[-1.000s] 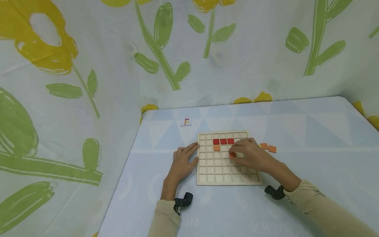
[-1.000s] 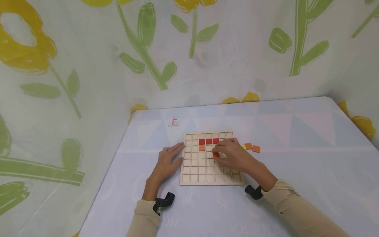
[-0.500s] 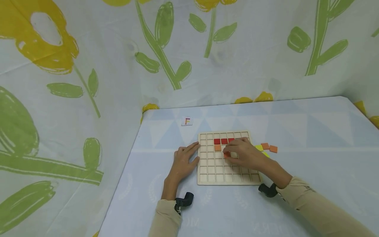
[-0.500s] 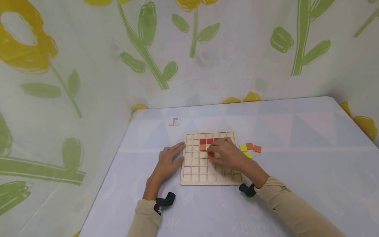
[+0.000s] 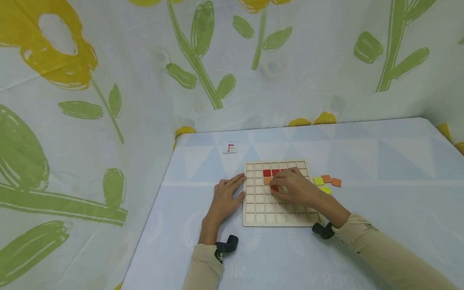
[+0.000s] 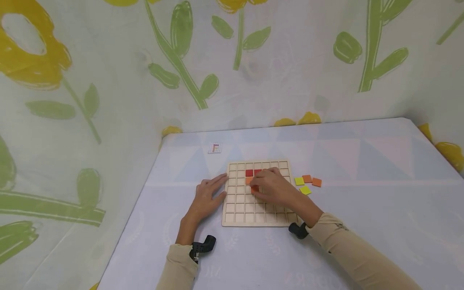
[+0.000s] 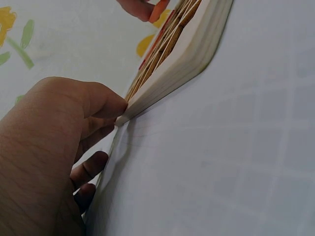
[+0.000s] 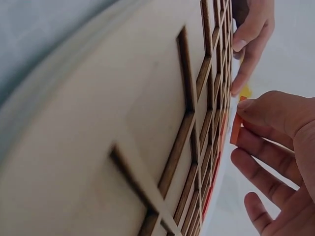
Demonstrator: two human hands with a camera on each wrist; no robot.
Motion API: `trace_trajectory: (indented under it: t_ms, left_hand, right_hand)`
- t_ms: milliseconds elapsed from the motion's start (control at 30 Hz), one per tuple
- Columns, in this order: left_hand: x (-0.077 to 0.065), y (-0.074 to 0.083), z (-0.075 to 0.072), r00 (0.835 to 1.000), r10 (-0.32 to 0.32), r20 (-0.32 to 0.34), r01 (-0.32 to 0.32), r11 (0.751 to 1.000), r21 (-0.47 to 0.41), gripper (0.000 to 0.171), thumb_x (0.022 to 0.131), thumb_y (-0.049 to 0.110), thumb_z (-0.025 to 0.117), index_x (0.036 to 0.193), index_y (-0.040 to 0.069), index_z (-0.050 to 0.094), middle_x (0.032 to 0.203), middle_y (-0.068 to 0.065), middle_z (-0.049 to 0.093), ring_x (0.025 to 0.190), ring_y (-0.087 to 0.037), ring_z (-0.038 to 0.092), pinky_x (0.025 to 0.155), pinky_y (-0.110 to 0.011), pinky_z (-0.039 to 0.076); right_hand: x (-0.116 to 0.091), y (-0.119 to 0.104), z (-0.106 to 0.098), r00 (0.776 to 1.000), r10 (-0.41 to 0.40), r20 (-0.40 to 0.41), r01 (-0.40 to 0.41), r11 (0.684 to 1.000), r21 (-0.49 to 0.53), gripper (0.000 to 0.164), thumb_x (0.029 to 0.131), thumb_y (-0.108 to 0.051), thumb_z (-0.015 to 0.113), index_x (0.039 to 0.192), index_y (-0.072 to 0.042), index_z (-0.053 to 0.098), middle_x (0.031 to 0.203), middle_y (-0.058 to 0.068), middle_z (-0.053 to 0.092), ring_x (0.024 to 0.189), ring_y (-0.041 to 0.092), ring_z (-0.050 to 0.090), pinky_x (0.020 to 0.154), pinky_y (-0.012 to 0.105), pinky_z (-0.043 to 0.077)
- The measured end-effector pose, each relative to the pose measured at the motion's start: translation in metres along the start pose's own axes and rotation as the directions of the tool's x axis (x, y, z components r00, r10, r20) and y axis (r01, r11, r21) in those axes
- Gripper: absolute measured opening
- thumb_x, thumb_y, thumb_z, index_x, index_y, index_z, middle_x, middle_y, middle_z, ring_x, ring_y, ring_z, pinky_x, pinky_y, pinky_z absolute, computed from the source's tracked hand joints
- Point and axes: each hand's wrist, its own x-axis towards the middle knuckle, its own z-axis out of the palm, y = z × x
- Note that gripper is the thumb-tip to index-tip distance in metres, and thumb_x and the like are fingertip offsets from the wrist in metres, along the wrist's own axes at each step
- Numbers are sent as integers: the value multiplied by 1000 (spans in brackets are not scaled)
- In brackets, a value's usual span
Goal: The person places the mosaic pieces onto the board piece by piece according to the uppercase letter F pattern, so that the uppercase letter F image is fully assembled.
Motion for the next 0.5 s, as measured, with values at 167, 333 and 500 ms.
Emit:
trace_trajectory:
  t_ms: [167,333,500]
  left_hand:
    - [0,-1,1,1000,1,-6,-1,1000,9,52,97,31,57,148,21,53,154,9,44,112,-21,48,97,-47,33]
    - [0,-1,1,1000,5,-8,-5,1000,-11,52,97,30,57,148,21,52,155,9,43,113,-22,48,97,-47,32]
    - [0,-1,0,1000,7,-5,-7,1000,-27,52,97,30,57,148,20,52,155,9,43,115,-22,47,98,-48,31]
  right_hand:
    - [5,0,5,1000,-26,-6,26,1000,-5,19,81,-17,84,98,-12,78,97,-3,72,101,20,64,92,48,43]
    - [10,-2,8,1000,-18,10,18,1000,-15,18,82,-18,83,98,-13,77,98,-2,72,99,21,63,91,48,42]
    - [13,-4,11,1000,-7,23,8,999,-43,17,82,-19,84,96,-13,77,98,-1,71,98,21,63,91,48,43]
